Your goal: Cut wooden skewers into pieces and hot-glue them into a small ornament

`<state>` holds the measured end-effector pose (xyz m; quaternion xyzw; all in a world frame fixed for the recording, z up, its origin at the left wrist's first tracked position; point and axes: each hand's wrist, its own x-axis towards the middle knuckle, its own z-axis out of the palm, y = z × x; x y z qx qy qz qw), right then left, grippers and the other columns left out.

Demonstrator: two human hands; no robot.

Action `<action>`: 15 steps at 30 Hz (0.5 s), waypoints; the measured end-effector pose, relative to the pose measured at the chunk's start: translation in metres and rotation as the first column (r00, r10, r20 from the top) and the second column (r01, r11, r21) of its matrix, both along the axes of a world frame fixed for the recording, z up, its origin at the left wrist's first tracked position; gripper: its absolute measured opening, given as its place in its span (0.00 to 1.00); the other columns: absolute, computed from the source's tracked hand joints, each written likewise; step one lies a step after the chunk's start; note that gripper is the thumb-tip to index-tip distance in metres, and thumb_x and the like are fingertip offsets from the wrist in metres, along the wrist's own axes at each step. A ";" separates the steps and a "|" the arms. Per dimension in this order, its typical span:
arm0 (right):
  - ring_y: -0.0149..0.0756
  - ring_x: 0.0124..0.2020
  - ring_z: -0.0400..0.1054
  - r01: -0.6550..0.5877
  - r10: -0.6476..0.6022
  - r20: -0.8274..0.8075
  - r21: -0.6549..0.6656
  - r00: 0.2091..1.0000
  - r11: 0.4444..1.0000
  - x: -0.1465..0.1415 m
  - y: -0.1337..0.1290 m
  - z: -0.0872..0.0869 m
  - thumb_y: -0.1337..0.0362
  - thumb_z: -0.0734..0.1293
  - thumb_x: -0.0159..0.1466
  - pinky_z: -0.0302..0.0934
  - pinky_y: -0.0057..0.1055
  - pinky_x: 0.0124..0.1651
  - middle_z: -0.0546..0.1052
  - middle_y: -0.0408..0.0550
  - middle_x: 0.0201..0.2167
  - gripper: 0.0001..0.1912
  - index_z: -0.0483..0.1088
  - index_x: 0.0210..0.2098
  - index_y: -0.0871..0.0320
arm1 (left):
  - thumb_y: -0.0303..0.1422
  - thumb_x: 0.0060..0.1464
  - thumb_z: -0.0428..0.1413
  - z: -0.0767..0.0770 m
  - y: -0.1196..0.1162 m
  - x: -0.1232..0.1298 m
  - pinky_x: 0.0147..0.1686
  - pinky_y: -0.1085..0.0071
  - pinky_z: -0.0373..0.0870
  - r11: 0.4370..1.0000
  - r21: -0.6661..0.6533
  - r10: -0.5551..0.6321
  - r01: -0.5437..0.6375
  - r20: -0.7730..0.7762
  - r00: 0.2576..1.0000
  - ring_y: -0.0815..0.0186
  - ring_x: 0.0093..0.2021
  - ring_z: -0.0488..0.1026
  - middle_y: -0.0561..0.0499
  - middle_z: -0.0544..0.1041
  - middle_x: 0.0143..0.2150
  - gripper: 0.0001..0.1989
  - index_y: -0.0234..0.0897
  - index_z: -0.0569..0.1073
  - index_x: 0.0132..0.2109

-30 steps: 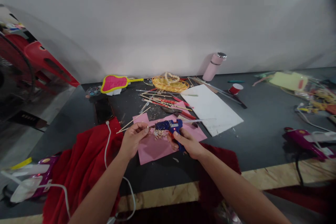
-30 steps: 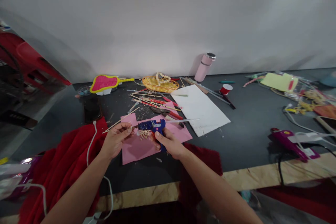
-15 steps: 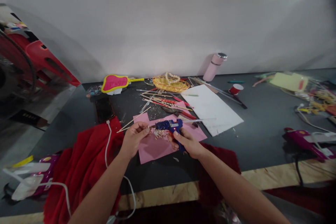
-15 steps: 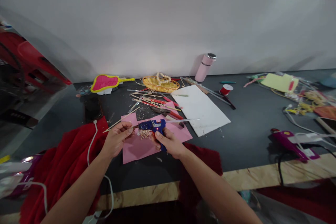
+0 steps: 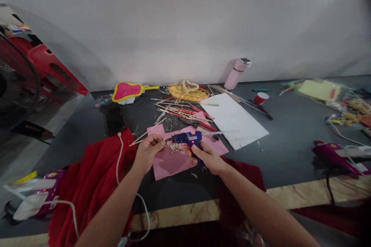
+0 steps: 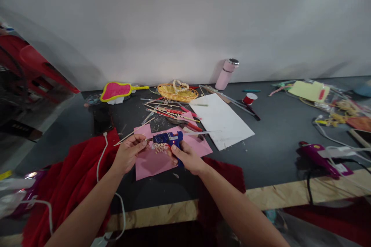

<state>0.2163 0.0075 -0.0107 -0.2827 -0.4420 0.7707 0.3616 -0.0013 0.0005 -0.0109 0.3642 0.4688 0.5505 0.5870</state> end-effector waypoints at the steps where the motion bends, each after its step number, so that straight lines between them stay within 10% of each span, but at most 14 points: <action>1: 0.23 0.22 0.55 -0.004 0.004 -0.002 0.001 1.000 1.000 0.000 0.000 0.000 0.52 0.64 0.60 0.54 0.24 0.25 0.64 0.42 0.28 0.16 0.61 0.35 0.58 | 0.31 0.43 0.62 0.000 0.000 0.000 0.33 0.76 0.69 1.000 -0.001 0.000 0.000 -0.001 1.000 0.72 0.28 0.71 0.53 0.74 0.28 0.10 0.34 0.72 0.35; 15: 0.23 0.22 0.55 -0.012 0.013 -0.029 0.019 0.999 1.000 0.001 0.000 -0.001 0.54 0.63 0.62 0.52 0.25 0.26 0.63 0.42 0.29 0.14 0.59 0.36 0.58 | 0.31 0.44 0.62 -0.001 0.001 -0.001 0.33 0.76 0.69 1.000 0.012 -0.009 0.009 -0.013 1.000 0.73 0.28 0.71 0.54 0.74 0.28 0.09 0.34 0.72 0.35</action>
